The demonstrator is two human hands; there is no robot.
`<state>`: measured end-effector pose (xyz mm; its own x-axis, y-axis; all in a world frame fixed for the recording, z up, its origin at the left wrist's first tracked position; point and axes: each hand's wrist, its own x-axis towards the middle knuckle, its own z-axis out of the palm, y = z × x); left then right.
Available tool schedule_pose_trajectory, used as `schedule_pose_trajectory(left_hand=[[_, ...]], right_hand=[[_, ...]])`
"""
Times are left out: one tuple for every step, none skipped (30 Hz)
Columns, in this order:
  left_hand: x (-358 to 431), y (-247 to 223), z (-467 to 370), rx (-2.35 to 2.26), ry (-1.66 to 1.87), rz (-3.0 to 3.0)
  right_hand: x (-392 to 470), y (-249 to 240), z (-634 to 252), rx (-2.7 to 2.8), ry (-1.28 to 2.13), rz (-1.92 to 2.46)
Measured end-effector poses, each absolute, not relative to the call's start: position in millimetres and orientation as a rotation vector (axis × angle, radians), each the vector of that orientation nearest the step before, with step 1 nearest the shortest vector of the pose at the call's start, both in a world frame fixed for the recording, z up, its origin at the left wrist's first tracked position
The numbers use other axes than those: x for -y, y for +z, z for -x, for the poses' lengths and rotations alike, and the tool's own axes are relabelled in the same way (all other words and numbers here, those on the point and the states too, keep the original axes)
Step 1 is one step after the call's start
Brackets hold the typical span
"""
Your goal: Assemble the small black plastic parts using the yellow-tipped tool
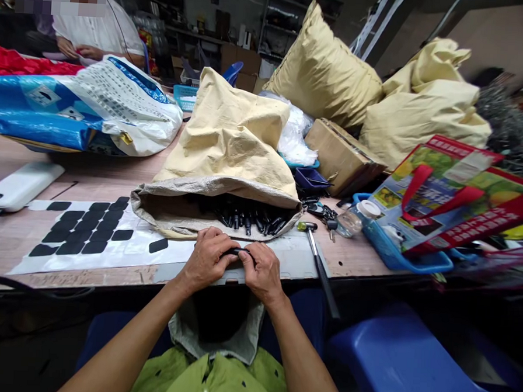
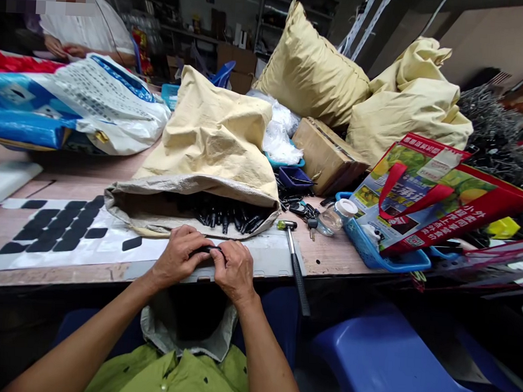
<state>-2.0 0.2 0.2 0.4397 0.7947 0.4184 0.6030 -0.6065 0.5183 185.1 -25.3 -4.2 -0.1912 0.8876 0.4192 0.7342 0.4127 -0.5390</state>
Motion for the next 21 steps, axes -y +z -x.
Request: schedule_pose_trajectory(left_hand=[[0, 0, 2, -1.211, 0.945, -2.404], [-1, -1, 2, -1.219, 0.956, -2.403], [-1, -1, 2, -1.23, 0.962, -2.402], [-1, -1, 2, -1.246, 0.962, -2.399], [-1, -1, 2, -1.265, 0.955, -2.395], [-1, -1, 1, -1.284, 0.939, -2.393], [-1, -1, 1, -1.301, 0.919, -2.39], [-2, 0, 1, -1.314, 0.895, -2.388], [-2, 0, 0, -1.322, 0.875, -2.385], [-2, 1, 0, -1.327, 0.861, -2.381], [-3, 1, -1, -1.333, 0.855, -2.376], [-3, 1, -1, -1.339, 0.855, -2.369], [-4, 1, -1, -1.345, 0.859, -2.364], [-4, 1, -2, -1.347, 0.863, -2.36], [-5, 0, -2, -1.347, 0.863, -2.358], [-5, 0, -2, -1.345, 0.86, -2.356], [-6, 0, -1, -1.342, 0.853, -2.355], [-6, 0, -1, -1.339, 0.843, -2.353], [-7, 0, -1, -1.337, 0.831, -2.351], [-7, 0, -1, -1.334, 0.82, -2.349], [-7, 0, 0, -1.332, 0.809, -2.347]], right_hand=[[26, -3, -184, 1.976, 0.294, 1.37], [27, -2, -184, 1.974, 0.305, 1.363], [28, 1, -185, 1.97, 0.31, 1.353], [30, 5, -187, 1.958, 0.303, 1.344], [32, 9, -192, 1.928, 0.278, 1.343], [34, 14, -199, 1.882, 0.234, 1.363], [36, 19, -210, 1.82, 0.171, 1.406], [38, 23, -223, 1.727, 0.084, 1.486], [39, 27, -237, 1.646, -0.012, 1.597], [41, 30, -252, 1.573, -0.128, 1.725], [43, 32, -267, 1.514, -0.226, 1.873], [45, 33, -281, 1.46, -0.275, 2.036], [47, 33, -293, 1.427, -0.264, 2.188], [50, 32, -302, 1.437, -0.192, 2.309], [53, 30, -309, 1.453, -0.113, 2.392], [56, 28, -315, 1.472, -0.043, 2.439], [58, 25, -319, 1.482, 0.011, 2.456], [61, 22, -324, 1.471, 0.053, 2.451], [63, 19, -328, 1.438, 0.1, 2.431], [64, 16, -333, 1.395, 0.173, 2.397], [66, 14, -337, 1.349, 0.28, 2.342]])
